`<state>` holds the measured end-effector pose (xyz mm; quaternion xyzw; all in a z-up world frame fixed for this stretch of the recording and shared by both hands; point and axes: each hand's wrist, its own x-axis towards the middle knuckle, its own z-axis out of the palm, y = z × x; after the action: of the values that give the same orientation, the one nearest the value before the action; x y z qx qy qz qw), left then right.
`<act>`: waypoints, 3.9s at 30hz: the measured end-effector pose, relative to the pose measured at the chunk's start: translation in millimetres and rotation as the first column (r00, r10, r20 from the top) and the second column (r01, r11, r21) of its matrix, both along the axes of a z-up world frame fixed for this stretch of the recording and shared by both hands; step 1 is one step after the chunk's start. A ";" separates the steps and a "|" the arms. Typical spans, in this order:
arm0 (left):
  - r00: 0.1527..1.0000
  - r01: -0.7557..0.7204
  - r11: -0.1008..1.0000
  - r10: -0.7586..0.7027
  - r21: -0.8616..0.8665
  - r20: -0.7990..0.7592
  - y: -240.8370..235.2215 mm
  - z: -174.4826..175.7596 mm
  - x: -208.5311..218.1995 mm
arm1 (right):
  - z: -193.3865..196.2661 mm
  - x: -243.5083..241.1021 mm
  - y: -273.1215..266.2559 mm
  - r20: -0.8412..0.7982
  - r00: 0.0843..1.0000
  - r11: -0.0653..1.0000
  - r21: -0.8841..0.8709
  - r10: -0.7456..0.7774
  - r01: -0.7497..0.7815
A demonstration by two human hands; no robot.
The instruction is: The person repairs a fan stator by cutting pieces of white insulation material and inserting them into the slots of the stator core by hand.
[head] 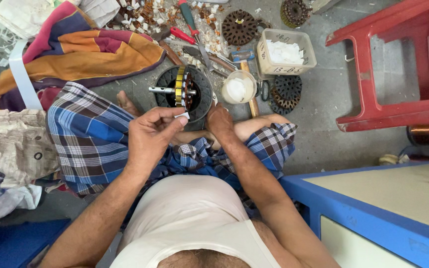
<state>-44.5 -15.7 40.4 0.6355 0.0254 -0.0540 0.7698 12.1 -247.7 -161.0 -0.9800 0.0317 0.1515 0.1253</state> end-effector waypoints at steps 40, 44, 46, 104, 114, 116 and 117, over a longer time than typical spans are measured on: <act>0.995 0.059 0.994 -0.065 -0.087 -0.070 -30.7 19.5 21.8 | 134.6 -129.5 1.8 0.028 1.000 -0.059 0.998 -0.001 -0.028; 0.996 0.044 0.992 -0.053 -0.115 -0.074 -30.2 19.2 20.8 | 138.5 -129.9 4.1 0.016 1.000 -0.019 1.000 -0.013 -0.017; 0.996 0.044 0.993 -0.052 -0.107 -0.070 -29.8 19.5 20.4 | 140.0 -128.8 5.2 0.055 0.998 0.011 0.998 -0.010 -0.055; 0.985 -0.009 0.975 -0.030 -0.222 -0.171 8.2 -16.0 -8.8 | 36.1 31.0 -33.0 -0.180 0.980 0.996 0.006 0.090 -0.090; 0.974 0.009 0.983 -0.050 -0.184 -0.223 4.8 -13.8 -9.2 | 107.4 -36.1 -12.1 -0.027 0.969 0.560 0.812 -0.244 0.164; 0.981 0.056 0.991 -0.077 -0.120 -0.179 1.2 -13.3 -7.9 | 136.3 -54.9 -2.2 -0.059 0.971 0.255 0.960 -0.234 0.120; 0.983 0.081 0.993 -0.094 -0.087 -0.159 -0.9 -12.8 -7.7 | 147.6 -61.3 3.1 -0.038 0.981 0.203 0.976 -0.192 0.077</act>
<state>-52.2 -16.6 27.6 0.5981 0.0580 -0.1404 0.7869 -49.2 -244.6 -13.4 -0.6848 0.0094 0.0811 0.7242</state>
